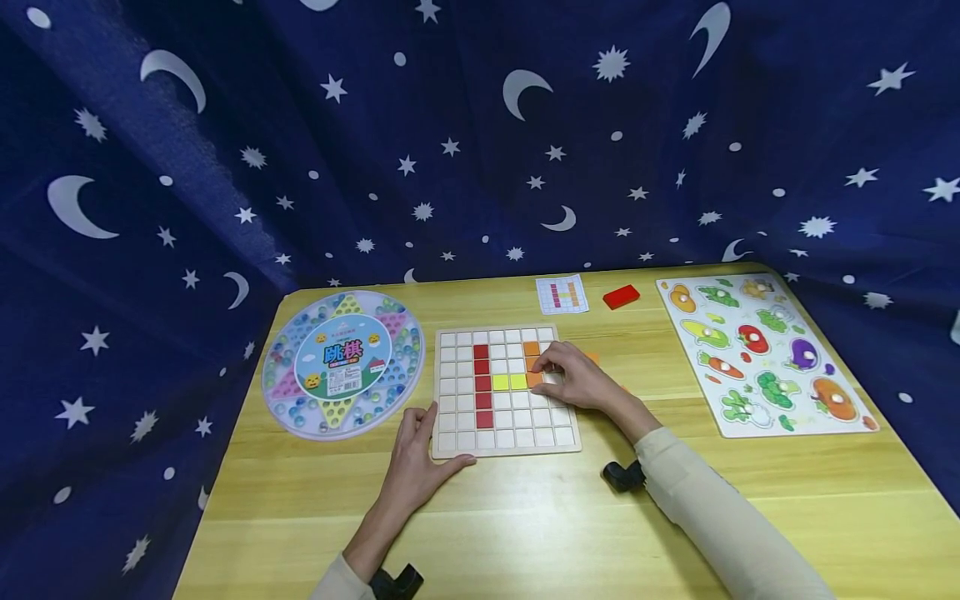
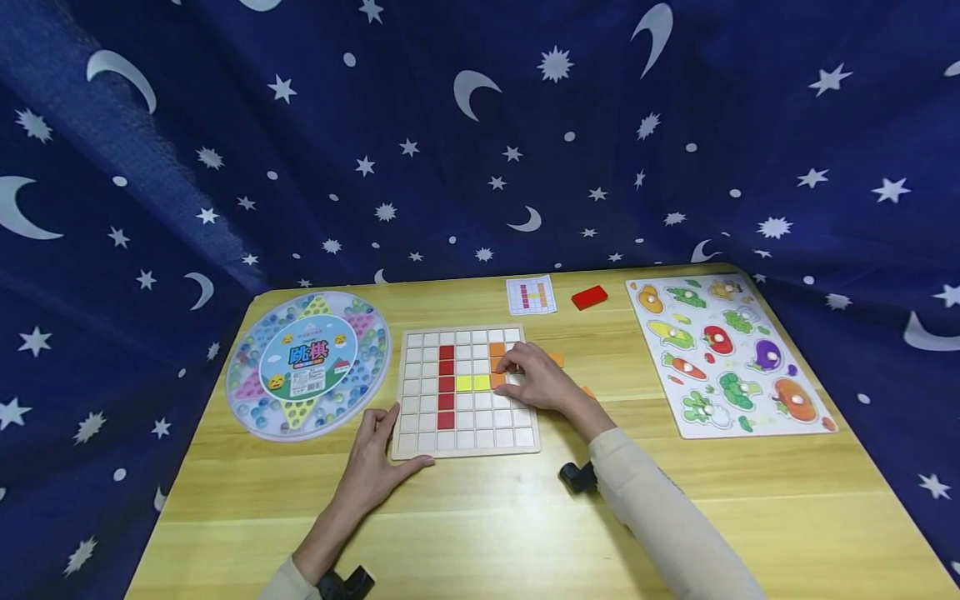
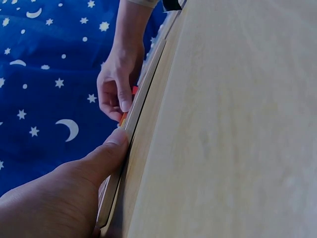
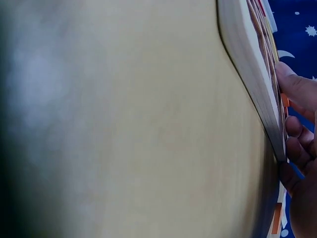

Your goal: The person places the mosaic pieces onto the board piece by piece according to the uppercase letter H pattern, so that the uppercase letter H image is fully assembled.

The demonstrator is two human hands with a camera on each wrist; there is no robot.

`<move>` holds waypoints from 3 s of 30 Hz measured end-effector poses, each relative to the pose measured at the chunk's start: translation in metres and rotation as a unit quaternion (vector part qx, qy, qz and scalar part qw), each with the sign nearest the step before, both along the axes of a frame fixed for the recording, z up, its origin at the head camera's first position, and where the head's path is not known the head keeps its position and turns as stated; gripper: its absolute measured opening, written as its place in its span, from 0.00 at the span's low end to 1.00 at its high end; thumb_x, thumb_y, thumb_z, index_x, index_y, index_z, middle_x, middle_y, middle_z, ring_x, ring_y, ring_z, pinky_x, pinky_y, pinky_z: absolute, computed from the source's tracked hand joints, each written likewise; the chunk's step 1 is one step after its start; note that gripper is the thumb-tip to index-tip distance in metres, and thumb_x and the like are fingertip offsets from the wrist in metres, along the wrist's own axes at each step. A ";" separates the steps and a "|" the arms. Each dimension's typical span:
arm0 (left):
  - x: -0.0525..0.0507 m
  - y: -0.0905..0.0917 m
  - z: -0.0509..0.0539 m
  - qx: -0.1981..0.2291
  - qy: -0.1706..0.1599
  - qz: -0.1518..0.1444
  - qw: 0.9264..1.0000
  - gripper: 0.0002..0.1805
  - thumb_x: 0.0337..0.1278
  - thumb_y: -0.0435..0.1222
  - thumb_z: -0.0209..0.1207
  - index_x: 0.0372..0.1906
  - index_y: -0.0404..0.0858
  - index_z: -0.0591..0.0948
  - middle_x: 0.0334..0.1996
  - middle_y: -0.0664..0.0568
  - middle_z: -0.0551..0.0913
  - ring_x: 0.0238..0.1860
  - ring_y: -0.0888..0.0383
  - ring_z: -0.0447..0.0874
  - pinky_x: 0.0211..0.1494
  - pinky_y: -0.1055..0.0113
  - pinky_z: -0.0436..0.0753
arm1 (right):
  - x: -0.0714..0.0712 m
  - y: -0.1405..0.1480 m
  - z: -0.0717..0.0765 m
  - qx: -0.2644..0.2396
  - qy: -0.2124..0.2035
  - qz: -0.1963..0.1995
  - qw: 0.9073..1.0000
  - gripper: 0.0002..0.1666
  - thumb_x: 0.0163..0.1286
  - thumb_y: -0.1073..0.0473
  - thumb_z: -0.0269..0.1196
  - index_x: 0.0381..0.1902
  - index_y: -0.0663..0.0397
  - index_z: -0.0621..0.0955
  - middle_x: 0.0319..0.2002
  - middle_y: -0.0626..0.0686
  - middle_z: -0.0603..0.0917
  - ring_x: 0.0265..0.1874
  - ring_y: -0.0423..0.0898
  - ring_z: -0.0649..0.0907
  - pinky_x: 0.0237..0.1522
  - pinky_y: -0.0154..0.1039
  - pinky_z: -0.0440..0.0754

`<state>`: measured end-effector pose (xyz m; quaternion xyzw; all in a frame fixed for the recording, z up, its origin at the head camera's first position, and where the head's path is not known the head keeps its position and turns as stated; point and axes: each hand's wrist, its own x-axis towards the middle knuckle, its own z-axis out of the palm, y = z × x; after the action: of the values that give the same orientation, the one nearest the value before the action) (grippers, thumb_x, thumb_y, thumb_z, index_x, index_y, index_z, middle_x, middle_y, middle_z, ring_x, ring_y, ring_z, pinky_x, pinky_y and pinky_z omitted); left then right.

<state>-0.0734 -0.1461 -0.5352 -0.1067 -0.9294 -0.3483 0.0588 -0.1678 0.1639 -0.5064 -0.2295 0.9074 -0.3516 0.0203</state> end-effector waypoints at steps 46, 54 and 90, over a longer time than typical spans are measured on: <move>0.000 0.000 0.002 0.007 -0.008 -0.006 1.000 0.59 0.33 0.58 0.76 0.71 0.32 0.66 0.47 0.48 0.67 0.42 0.59 0.64 0.45 0.65 0.71 | 0.003 0.008 -0.002 -0.046 0.009 0.011 0.999 0.17 0.54 0.55 0.76 0.40 0.51 0.84 0.38 0.48 0.81 0.39 0.44 0.77 0.45 0.39 0.74; 0.002 0.000 0.004 0.015 -0.013 -0.002 1.000 0.59 0.33 0.58 0.76 0.72 0.33 0.65 0.46 0.48 0.67 0.42 0.60 0.64 0.43 0.66 0.70 | 0.011 0.024 -0.001 -0.075 -0.007 0.005 0.997 0.20 0.53 0.57 0.77 0.44 0.53 0.83 0.40 0.50 0.82 0.41 0.45 0.77 0.47 0.38 0.72; 0.002 -0.001 0.004 0.016 -0.015 -0.007 1.000 0.59 0.34 0.58 0.76 0.72 0.33 0.65 0.47 0.48 0.67 0.45 0.59 0.64 0.47 0.62 0.72 | 0.053 0.120 0.006 -0.025 -0.067 -0.041 0.997 0.21 0.63 0.65 0.68 0.54 0.57 0.80 0.54 0.56 0.74 0.49 0.48 0.75 0.53 0.31 0.72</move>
<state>-0.0718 -0.1468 -0.5312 -0.1071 -0.9238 -0.3649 0.0439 -0.1144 0.2839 -0.5007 -0.1686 0.9034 -0.3894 0.0610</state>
